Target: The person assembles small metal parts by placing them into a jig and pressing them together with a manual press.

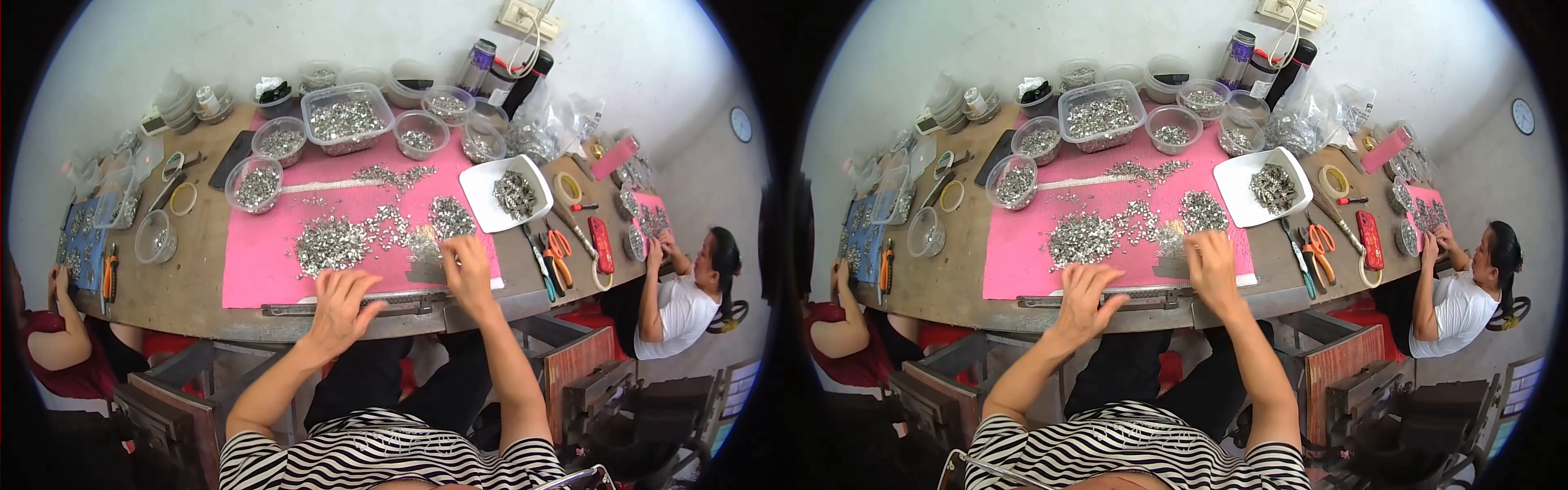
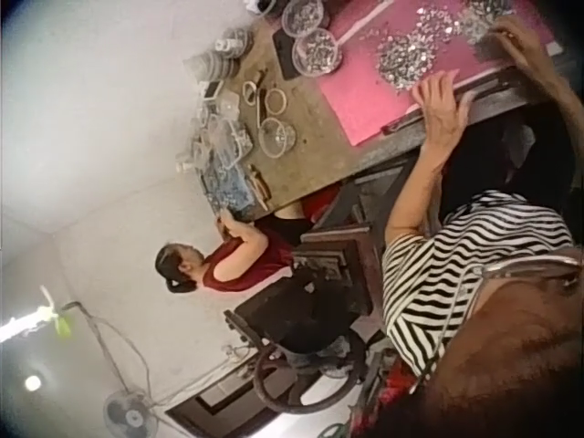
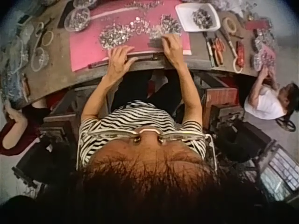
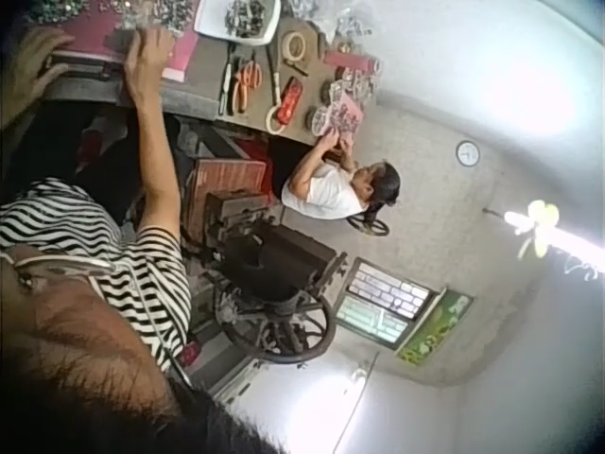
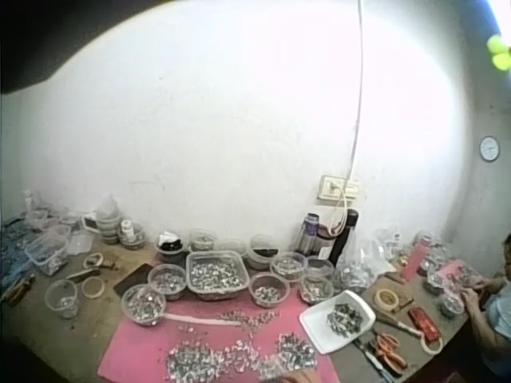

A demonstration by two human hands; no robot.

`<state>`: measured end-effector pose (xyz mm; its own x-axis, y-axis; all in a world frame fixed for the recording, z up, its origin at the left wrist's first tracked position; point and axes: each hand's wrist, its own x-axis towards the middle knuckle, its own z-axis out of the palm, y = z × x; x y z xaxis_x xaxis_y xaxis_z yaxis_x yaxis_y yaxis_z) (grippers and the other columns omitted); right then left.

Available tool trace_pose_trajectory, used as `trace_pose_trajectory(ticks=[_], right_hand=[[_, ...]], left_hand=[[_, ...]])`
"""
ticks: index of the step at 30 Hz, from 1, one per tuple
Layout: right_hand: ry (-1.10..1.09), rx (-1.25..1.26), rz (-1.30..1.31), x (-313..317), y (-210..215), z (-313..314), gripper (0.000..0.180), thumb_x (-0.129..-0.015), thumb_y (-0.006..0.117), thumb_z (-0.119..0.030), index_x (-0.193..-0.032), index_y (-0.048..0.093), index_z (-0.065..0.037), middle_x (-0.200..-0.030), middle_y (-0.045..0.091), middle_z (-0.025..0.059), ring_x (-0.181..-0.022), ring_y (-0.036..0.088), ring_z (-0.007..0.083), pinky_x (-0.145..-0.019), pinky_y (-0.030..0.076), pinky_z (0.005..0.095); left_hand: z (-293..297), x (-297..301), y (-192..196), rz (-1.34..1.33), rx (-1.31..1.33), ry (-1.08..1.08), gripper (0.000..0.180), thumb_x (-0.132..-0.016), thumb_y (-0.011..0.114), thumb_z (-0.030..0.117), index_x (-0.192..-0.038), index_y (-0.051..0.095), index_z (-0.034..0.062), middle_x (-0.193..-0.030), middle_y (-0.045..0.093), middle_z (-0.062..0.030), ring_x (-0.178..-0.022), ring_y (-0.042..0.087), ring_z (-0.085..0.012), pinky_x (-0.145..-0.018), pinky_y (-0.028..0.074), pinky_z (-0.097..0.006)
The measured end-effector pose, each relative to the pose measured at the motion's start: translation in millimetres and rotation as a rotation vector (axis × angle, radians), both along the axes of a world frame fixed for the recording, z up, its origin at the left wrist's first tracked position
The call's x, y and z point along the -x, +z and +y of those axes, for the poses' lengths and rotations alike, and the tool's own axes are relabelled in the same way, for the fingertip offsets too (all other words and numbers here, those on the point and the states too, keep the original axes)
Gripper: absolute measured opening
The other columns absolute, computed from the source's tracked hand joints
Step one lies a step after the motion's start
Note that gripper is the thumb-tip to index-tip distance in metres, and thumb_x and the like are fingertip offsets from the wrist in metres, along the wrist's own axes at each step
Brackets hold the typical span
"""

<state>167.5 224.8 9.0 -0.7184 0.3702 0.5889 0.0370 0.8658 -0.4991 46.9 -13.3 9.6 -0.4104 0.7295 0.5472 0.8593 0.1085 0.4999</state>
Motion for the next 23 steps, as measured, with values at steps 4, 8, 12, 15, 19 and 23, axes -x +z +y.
trace_pose_trajectory(ticks=[4, 8, 12, 15, 19, 23], right_hand=[[-0.069, -0.1, -0.05, 48, -11, 44, 0.008, -0.087, 0.069, -0.004, -0.095, 0.07, -0.004, -0.09, 0.062, 0.0112, -0.09, 0.059, 0.0319, -0.083, 0.044, 0.044], [-0.164, -0.115, -0.187, 70, -26, 51, 0.008, -0.085, 0.07, -0.011, -0.091, 0.071, -0.006, -0.092, 0.063, 0.0111, -0.092, 0.06, 0.0314, -0.084, 0.043, 0.045], [-0.195, -0.158, -0.236, 68, -30, 55, 0.009, -0.084, 0.07, -0.012, -0.091, 0.072, -0.007, -0.092, 0.064, 0.0104, -0.093, 0.06, 0.0299, -0.083, 0.041, 0.0445], [-0.184, -0.194, -0.254, 58, -29, 58, 0.008, -0.085, 0.069, -0.012, -0.091, 0.071, -0.008, -0.092, 0.063, 0.0094, -0.093, 0.06, 0.0289, -0.081, 0.04, 0.044], [-0.152, -0.157, -0.154, 46, -20, 54, 0.007, -0.085, 0.07, -0.01, -0.091, 0.071, -0.008, -0.091, 0.063, 0.0081, -0.092, 0.06, 0.028, -0.08, 0.039, 0.0435], [-0.068, -0.117, -0.159, 37, -19, 46, 0.009, -0.085, 0.073, -0.011, -0.093, 0.071, -0.009, -0.093, 0.064, 0.0066, -0.094, 0.06, 0.0275, -0.081, 0.039, 0.0427]], left_hand=[[61, 37, 6, 0.093, -0.01, -0.1, 0.022, -0.086, 0.074, 0.015, -0.106, 0.067, 0.0094, -0.1, 0.063, -0.0057, -0.102, 0.058, -0.0257, -0.102, 0.033, -0.049], [127, 75, -16, 0.149, 0.014, -0.118, 0.013, -0.087, 0.073, 0.013, -0.098, 0.068, 0.0111, -0.094, 0.064, -0.005, -0.098, 0.059, -0.0253, -0.103, 0.033, -0.049], [160, 84, -20, 0.126, 0.059, -0.106, 0.012, -0.087, 0.073, 0.013, -0.098, 0.069, 0.0113, -0.094, 0.066, -0.0056, -0.099, 0.059, -0.0255, -0.104, 0.032, -0.051], [175, 79, -22, 0.075, 0.158, -0.077, 0.011, -0.087, 0.074, 0.016, -0.096, 0.071, 0.0108, -0.093, 0.066, -0.0059, -0.101, 0.059, -0.0255, -0.104, 0.031, -0.054], [186, 77, -30, 0.14, 0.225, -0.005, 0.01, -0.087, 0.074, 0.019, -0.093, 0.075, 0.0114, -0.093, 0.067, -0.0065, -0.103, 0.059, -0.0262, -0.103, 0.03, -0.058], [192, 75, -30, 0.282, 0.295, -0.008, 0.015, -0.087, 0.075, 0.023, -0.098, 0.077, 0.0127, -0.095, 0.068, -0.0074, -0.103, 0.058, -0.0265, -0.104, 0.029, -0.06]])
